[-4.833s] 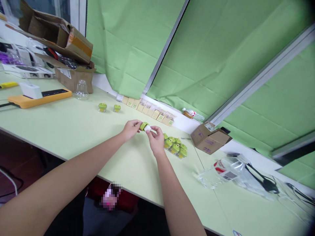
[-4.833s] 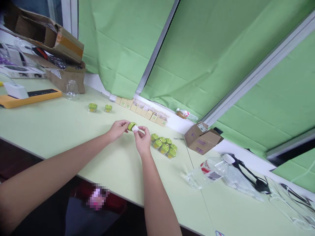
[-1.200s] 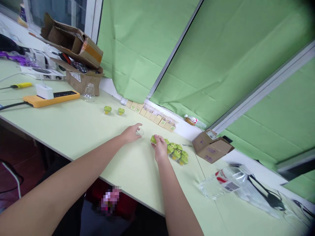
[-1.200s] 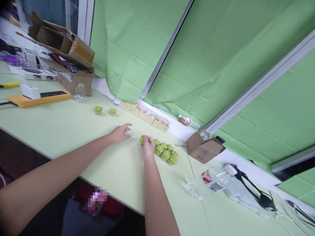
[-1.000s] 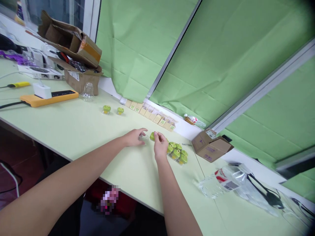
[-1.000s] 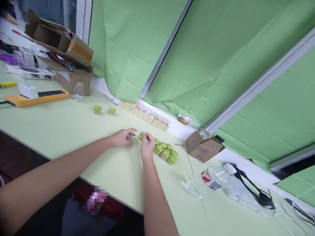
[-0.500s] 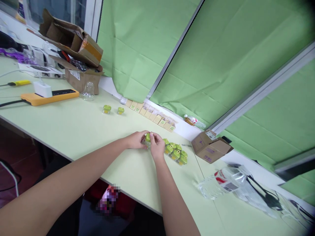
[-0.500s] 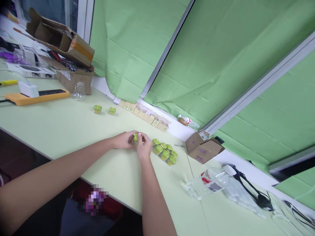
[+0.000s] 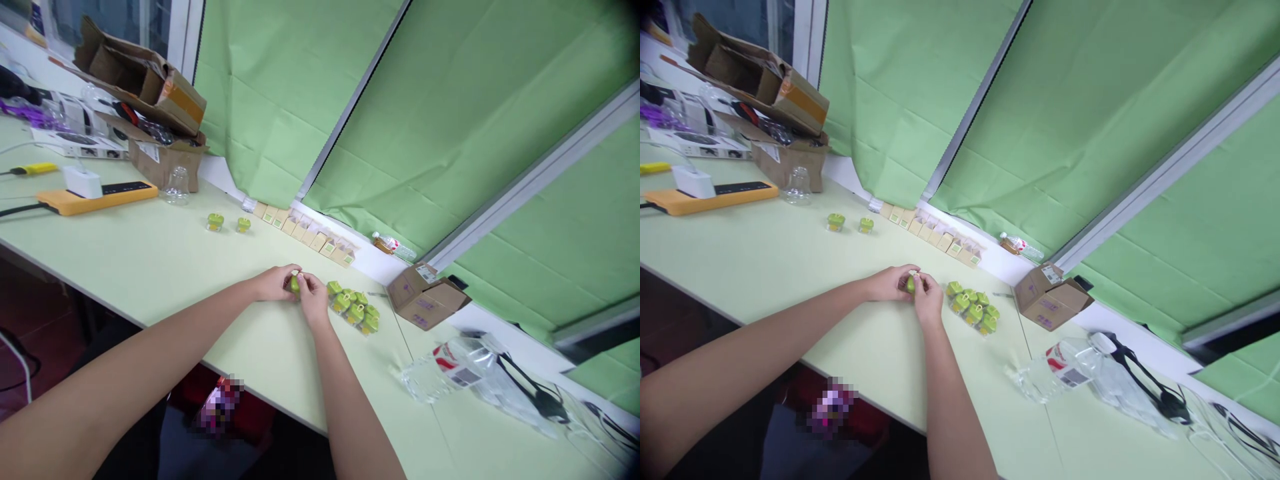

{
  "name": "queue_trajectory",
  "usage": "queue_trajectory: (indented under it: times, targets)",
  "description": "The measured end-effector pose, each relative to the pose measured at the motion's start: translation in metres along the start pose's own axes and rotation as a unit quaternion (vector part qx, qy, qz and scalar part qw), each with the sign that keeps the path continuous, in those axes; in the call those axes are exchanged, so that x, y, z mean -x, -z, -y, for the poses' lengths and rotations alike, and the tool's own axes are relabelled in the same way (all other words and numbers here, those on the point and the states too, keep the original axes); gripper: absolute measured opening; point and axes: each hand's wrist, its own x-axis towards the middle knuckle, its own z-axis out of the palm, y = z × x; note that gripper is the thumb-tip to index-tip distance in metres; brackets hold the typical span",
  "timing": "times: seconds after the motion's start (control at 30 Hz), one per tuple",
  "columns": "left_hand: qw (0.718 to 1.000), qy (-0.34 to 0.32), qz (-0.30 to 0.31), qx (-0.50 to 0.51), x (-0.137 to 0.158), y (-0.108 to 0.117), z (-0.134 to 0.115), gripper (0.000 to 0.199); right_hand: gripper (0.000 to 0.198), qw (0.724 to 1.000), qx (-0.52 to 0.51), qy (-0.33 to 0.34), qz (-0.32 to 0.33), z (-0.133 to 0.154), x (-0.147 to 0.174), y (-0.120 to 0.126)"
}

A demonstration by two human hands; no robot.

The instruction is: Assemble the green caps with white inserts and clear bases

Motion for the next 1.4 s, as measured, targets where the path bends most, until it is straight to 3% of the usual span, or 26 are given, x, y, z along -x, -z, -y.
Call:
queue_trajectory:
  times: [0.27,0.77,1.03,1.1,1.23,1.4]
  targets:
    - [0.999,-0.01,0.015,-0.051,0.0,0.001,0.0,0.074,0.028,0.998,-0.035,-0.021,-0.049,0.002,-0.001,-0.003]
    - [0.995,0.023,0.026,-0.099,0.003,0.002,-0.007,0.081,0.03,0.998,0.052,-0.024,0.03,-0.003,0.0,0.001]
    - [1.0,0.025,-0.013,0.003,-0.004,-0.001,0.005,0.068,0.03,0.997,0.065,-0.036,0.029,-0.007,-0.003,0.002]
    - [0.999,0.019,-0.047,-0.017,-0.007,0.001,0.006,0.059,0.028,0.996,0.08,-0.022,0.03,-0.006,-0.002,0.002]
    - [0.975,0.021,-0.188,-0.12,-0.014,0.014,0.004,0.037,0.021,0.986,0.157,0.024,0.052,0.001,0.004,0.0]
    - [0.892,0.005,-0.36,-0.271,-0.015,0.058,0.001,0.027,0.019,0.962,0.259,0.073,0.053,0.009,0.007,0.004]
